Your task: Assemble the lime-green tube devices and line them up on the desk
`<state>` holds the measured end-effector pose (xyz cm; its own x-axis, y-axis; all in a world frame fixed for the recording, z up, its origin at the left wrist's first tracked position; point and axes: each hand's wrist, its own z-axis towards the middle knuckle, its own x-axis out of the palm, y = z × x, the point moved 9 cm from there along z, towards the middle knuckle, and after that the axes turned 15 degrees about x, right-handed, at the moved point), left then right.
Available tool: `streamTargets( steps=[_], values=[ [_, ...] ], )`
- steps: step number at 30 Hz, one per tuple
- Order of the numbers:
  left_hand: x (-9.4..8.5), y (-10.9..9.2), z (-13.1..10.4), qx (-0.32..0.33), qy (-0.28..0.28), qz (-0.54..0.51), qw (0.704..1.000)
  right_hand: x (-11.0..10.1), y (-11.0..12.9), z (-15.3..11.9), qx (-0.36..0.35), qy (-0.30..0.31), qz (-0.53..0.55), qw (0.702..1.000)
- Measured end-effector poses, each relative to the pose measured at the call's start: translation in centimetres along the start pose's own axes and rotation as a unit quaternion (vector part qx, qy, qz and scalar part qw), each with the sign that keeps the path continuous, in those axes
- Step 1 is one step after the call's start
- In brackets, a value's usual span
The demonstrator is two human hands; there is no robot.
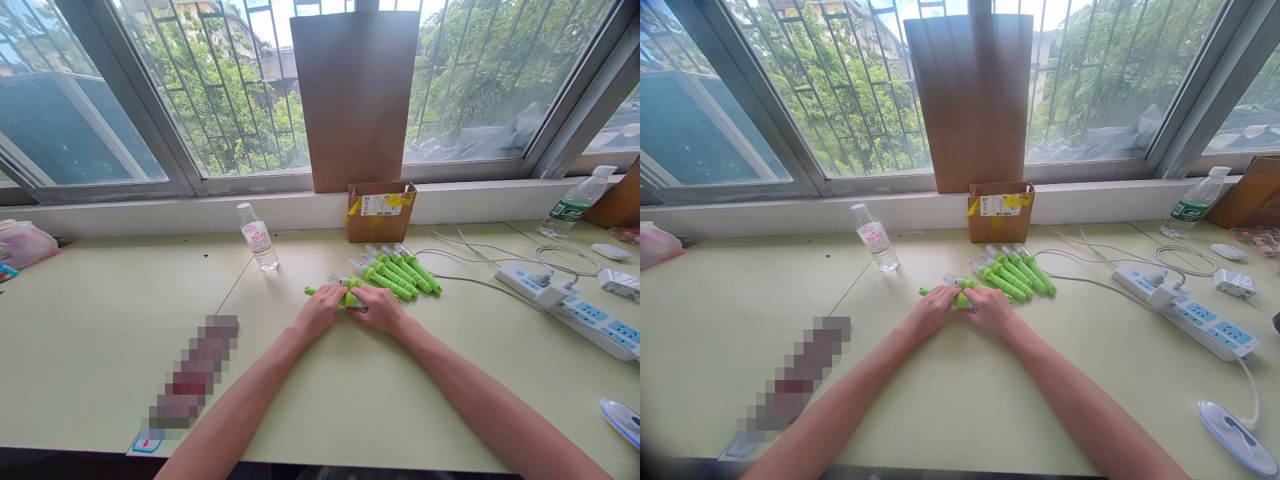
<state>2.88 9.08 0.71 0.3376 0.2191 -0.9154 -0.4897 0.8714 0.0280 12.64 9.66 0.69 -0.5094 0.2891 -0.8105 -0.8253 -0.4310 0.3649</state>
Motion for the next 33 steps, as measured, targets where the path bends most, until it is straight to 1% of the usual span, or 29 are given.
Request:
streamTargets(
  steps=[3, 6, 8, 12, 14, 16, 18, 20, 22, 24, 26, 28, 30, 33],
  values=[
    [-0.3, 0.0, -0.1, 0.015, -0.022, 0.033, 0.999, 0.2, -0.3, 0.0, -0.004, 0.011, 0.006, 1.000],
    [-0.5, -0.5, -0.1, 0.042, -0.025, 0.064, 0.997, 0.4, -0.1, -0.1, -0.001, 0.021, 0.016, 1.000],
    [-0.6, -0.7, 0.0, 0.049, -0.027, 0.075, 0.996, 0.2, 0.0, 0.0, 0.004, 0.018, 0.013, 1.000],
    [-1.0, 0.2, 0.2, 0.006, -0.039, 0.089, 0.995, -0.4, 0.1, 0.3, 0.010, -0.016, -0.020, 1.000],
    [-1.0, 0.8, 0.1, -0.018, -0.023, 0.097, 0.995, -0.6, 0.0, 0.4, 0.010, -0.029, -0.035, 0.999],
    [-0.7, 1.3, 0.0, -0.029, 0.011, 0.103, 0.994, -0.6, -0.1, 0.5, 0.003, -0.032, -0.049, 0.998],
    [-0.4, 1.5, -0.2, -0.028, 0.042, 0.103, 0.993, -0.4, -0.1, 0.5, -0.005, -0.025, -0.060, 0.998],
    [-0.3, 1.5, -0.4, -0.018, 0.050, 0.100, 0.994, -0.1, -0.1, 0.4, -0.009, -0.014, -0.068, 0.998],
    [-0.4, 1.5, -0.5, -0.008, 0.035, 0.104, 0.994, 0.2, -0.1, 0.3, -0.007, 0.002, -0.069, 0.998],
    [-0.6, 1.5, -0.6, -0.004, 0.007, 0.115, 0.993, 0.5, -0.1, 0.2, 0.002, 0.017, -0.061, 0.998],
    [-0.8, 1.7, -0.8, -0.008, -0.018, 0.123, 0.992, 0.7, -0.1, 0.1, 0.017, 0.027, -0.049, 0.998],
    [-0.9, 1.9, -0.8, -0.017, -0.029, 0.119, 0.992, 0.7, -0.2, 0.2, 0.030, 0.028, -0.043, 0.998],
    [-0.9, 1.8, -0.7, -0.020, -0.022, 0.103, 0.994, 0.7, -0.1, 0.2, 0.034, 0.023, -0.044, 0.998],
    [-0.8, 1.3, -0.5, -0.004, 0.006, 0.078, 0.997, 0.4, -0.2, 0.3, 0.036, 0.007, -0.045, 0.998]
  ],
)
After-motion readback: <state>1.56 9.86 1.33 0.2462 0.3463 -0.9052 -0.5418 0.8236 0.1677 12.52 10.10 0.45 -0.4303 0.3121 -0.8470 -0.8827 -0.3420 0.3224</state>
